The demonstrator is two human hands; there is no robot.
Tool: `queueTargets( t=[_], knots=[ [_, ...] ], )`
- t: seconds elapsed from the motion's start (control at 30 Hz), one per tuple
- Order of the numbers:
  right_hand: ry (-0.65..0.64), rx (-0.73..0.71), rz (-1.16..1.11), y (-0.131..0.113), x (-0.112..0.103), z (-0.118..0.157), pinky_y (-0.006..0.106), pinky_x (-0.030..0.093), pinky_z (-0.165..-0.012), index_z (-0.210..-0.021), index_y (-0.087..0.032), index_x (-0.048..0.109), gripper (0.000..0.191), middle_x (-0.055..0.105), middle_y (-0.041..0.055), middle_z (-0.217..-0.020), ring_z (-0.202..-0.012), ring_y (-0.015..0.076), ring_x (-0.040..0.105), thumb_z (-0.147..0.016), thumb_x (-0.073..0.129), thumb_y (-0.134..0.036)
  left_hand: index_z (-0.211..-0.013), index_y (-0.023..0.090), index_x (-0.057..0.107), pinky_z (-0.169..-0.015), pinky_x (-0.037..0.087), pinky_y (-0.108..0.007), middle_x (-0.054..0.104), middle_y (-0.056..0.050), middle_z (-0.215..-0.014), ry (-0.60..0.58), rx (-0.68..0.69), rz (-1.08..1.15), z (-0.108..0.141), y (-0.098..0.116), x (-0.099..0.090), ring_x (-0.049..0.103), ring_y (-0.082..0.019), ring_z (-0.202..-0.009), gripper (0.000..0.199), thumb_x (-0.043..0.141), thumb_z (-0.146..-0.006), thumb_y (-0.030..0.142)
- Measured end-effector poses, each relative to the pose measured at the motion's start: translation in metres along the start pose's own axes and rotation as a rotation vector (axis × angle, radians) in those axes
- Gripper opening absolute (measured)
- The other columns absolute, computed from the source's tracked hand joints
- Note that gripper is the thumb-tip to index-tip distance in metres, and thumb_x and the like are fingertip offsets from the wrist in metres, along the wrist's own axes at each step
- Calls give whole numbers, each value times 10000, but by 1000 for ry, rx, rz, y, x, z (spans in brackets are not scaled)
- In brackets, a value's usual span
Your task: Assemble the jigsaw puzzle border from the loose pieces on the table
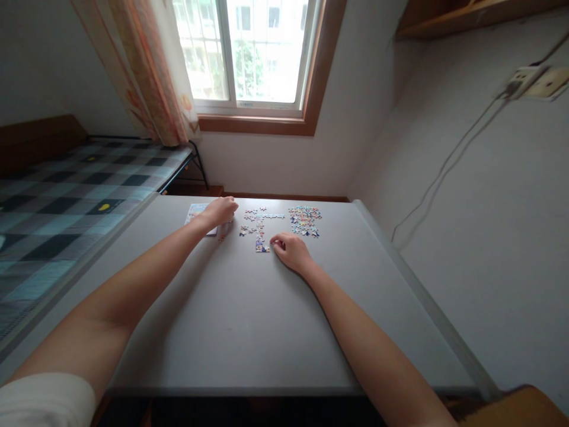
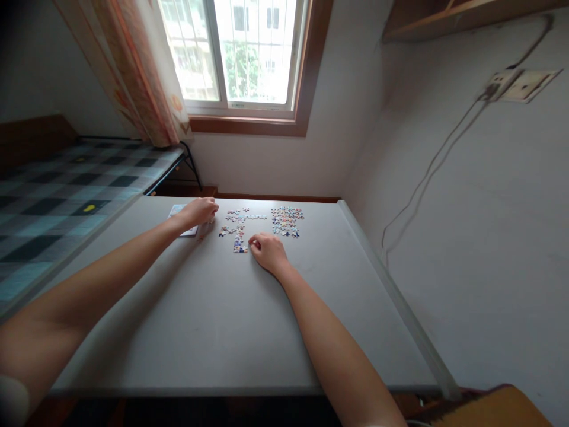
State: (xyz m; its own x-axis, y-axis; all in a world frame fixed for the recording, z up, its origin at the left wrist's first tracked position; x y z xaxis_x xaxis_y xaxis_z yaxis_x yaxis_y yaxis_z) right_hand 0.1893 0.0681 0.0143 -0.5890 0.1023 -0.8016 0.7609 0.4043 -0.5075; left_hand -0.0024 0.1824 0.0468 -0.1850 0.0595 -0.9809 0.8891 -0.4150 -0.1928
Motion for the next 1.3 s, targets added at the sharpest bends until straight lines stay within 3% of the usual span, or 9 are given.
queueTargets(
  t=[0.47, 0.6, 0.67, 0.73, 0.9, 1.03, 1.1, 1.3],
  knots=[
    [-8, 9, -3, -1, 0, -1, 252, 395, -721, -858, -221, 699, 204, 646, 17, -784, -718, 140, 543, -800, 510, -171, -889, 85, 706, -787, 458, -273, 651, -157, -1007, 34, -47, 19, 11, -10, 0, 630, -228, -884, 289, 446, -787, 155],
    [42, 42, -48, 4, -1, -1, 255, 409, -720, -850, -210, 697, 209, 656, 25, -812, -717, 138, 550, -793, 501, -165, -955, 121, 705, -825, 472, -261, 647, -110, -1058, 173, -46, 185, 15, -8, -11, 630, -187, -887, 305, 442, -800, 140],
    [82, 56, -111, 6, -3, -2, 252, 419, -714, -868, -198, 694, 225, 655, 25, -807, -700, 132, 552, -780, 493, -150, -1025, 128, 689, -813, 492, -266, 660, -93, -1013, 306, -7, 393, 21, 0, -20, 635, -168, -842, 303, 476, -813, 166],
    [134, 76, -200, 9, -5, -2, 247, 429, -696, -884, -183, 691, 236, 646, 22, -774, -664, 124, 546, -778, 483, -152, -947, 118, 705, -790, 509, -270, 671, -87, -922, 405, 62, 562, 29, 15, -28, 636, -159, -800, 243, 511, -820, 188],
    [207, 161, -493, 12, -5, -3, 225, 430, -569, -953, -150, 670, 288, 594, 3, -640, -552, 111, 523, -845, 463, -318, -828, 140, 686, -690, 535, -226, 656, -73, -899, 529, 230, 891, 60, 60, -36, 630, -128, -788, 152, 562, -838, 228],
    [150, 131, -608, 5, 0, -4, 218, 442, -571, -939, -149, 676, 329, 634, 17, -679, -569, 106, 544, -866, 459, -385, -790, 177, 676, -705, 522, -247, 645, -42, -815, 568, 307, 869, 85, 87, -29, 610, -120, -752, 112, 587, -844, 219],
    [132, 101, -591, 1, 0, -4, 219, 443, -598, -899, -155, 690, 321, 654, 20, -688, -593, 106, 552, -871, 465, -382, -813, 186, 667, -728, 512, -255, 646, -39, -837, 618, 317, 833, 95, 92, -23, 608, -120, -778, 116, 564, -865, 196],
    [41, 36, -620, -5, 5, -3, 217, 418, -564, -871, -148, 725, 312, 681, 33, -698, -608, 113, 565, -822, 567, -413, -886, 179, 632, -765, 515, -261, 625, -56, -947, 725, 515, 812, 112, 103, -11, 606, -125, -875, 93, 544, -877, 152]
  ],
)
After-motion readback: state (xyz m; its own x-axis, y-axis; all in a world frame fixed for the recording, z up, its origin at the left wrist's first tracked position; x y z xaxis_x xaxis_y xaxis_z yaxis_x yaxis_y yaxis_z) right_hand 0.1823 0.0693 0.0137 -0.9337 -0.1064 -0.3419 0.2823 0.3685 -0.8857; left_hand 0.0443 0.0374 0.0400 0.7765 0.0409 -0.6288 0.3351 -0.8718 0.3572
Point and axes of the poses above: each hand's wrist, its own z-axis away from the middle knuckle, its own x-axis out of the palm, y = z × x, the point moved 7 cm from there along -z, towards the middle knuckle
